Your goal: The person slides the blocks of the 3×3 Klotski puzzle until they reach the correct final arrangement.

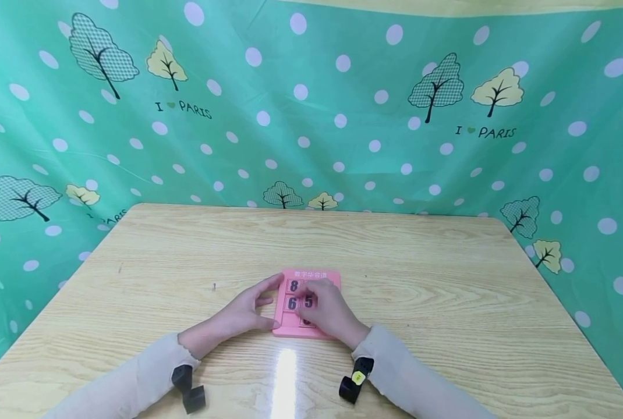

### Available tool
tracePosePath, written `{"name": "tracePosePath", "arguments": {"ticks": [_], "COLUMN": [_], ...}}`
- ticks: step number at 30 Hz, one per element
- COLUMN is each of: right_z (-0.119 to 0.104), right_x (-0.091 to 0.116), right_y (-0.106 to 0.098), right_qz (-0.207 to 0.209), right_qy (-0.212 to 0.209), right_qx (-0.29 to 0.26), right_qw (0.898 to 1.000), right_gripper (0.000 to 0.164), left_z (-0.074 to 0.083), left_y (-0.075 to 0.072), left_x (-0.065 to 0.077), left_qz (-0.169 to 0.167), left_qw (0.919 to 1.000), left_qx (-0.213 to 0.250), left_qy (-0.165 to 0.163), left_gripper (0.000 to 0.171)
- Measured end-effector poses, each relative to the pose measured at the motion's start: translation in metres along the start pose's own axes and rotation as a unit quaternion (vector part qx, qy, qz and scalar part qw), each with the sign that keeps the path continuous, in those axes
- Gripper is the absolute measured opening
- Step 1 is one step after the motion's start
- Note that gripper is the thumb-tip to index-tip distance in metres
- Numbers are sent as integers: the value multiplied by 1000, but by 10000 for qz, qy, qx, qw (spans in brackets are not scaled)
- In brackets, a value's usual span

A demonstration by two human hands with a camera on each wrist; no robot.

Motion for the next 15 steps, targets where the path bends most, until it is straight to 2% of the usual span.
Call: {"name": "tracePosePath", "arguments": {"ticks": [15], "right_z": [0], "right_x": [-3], "right_y": [-2], "right_qz": [-21], "right_qy": [-56], "right_qx": [-88], "right_qw": [9999], "right_gripper": [23], "left_z": [1], "left_y": [0], "left_x": [0], "left_qz": [32], "left_qw": [10000], "left_qx": [-19], "left_qy": [16], "left_gripper": [97]}}
Point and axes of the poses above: each hand's wrist, its own x-axis away from the middle knuckle, its own y-axis out of the palm, z = x × y, the point moved 6 cm from there along -x, towards the middle knuckle, and after that the axes turned 15 degrees about -z, right-handed, at the moved point
